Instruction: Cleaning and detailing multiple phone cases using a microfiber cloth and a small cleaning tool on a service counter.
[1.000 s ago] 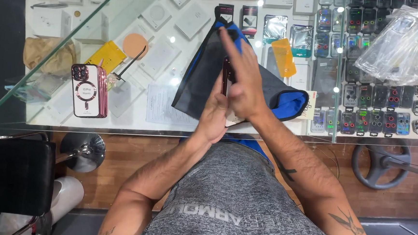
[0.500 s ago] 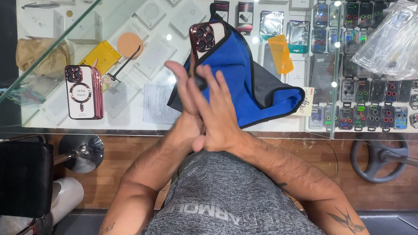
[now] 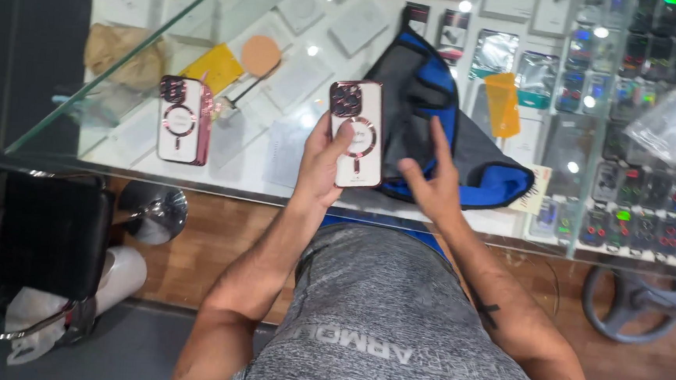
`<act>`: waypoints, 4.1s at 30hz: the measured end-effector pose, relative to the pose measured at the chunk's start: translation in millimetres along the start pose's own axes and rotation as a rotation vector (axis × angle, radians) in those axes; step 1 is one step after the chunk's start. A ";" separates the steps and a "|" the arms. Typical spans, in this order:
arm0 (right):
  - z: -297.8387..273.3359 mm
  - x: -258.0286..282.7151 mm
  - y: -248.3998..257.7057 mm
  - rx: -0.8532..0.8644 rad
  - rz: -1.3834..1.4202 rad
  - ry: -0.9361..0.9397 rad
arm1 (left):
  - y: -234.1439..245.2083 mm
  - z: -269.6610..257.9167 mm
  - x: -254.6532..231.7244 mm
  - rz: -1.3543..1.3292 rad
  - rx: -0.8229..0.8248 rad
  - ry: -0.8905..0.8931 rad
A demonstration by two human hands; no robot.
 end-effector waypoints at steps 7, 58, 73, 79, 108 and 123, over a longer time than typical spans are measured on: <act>12.2 -17.1 6.3 -0.067 0.209 -0.128 | 76.4 -26.6 -87.4 0.500 -0.299 -0.401; 9.1 -49.1 6.3 -0.428 0.664 -0.305 | 97.7 45.8 -121.6 1.985 -0.029 -0.547; -8.6 -0.9 -15.2 0.023 1.070 -0.224 | -30.7 -7.3 9.9 0.516 0.333 -0.142; -13.5 -46.9 -14.4 -0.199 0.914 -0.405 | -51.9 -14.0 1.7 0.851 0.525 -0.156; 14.8 21.3 23.6 -0.512 0.290 -0.079 | 71.5 -26.5 -123.1 1.336 -0.118 -0.433; 3.3 70.4 -18.7 -0.070 -0.044 0.296 | 22.2 -34.5 -73.1 0.687 0.188 -0.518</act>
Point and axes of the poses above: each hand's wrist, its own z-axis towards the middle knuckle, its own y-axis out of the back of the hand, x = y × z, the point moved 2 cm from there along z, towards the middle knuckle, and after that the axes turned 8 degrees about -y, right-handed, at the moved point
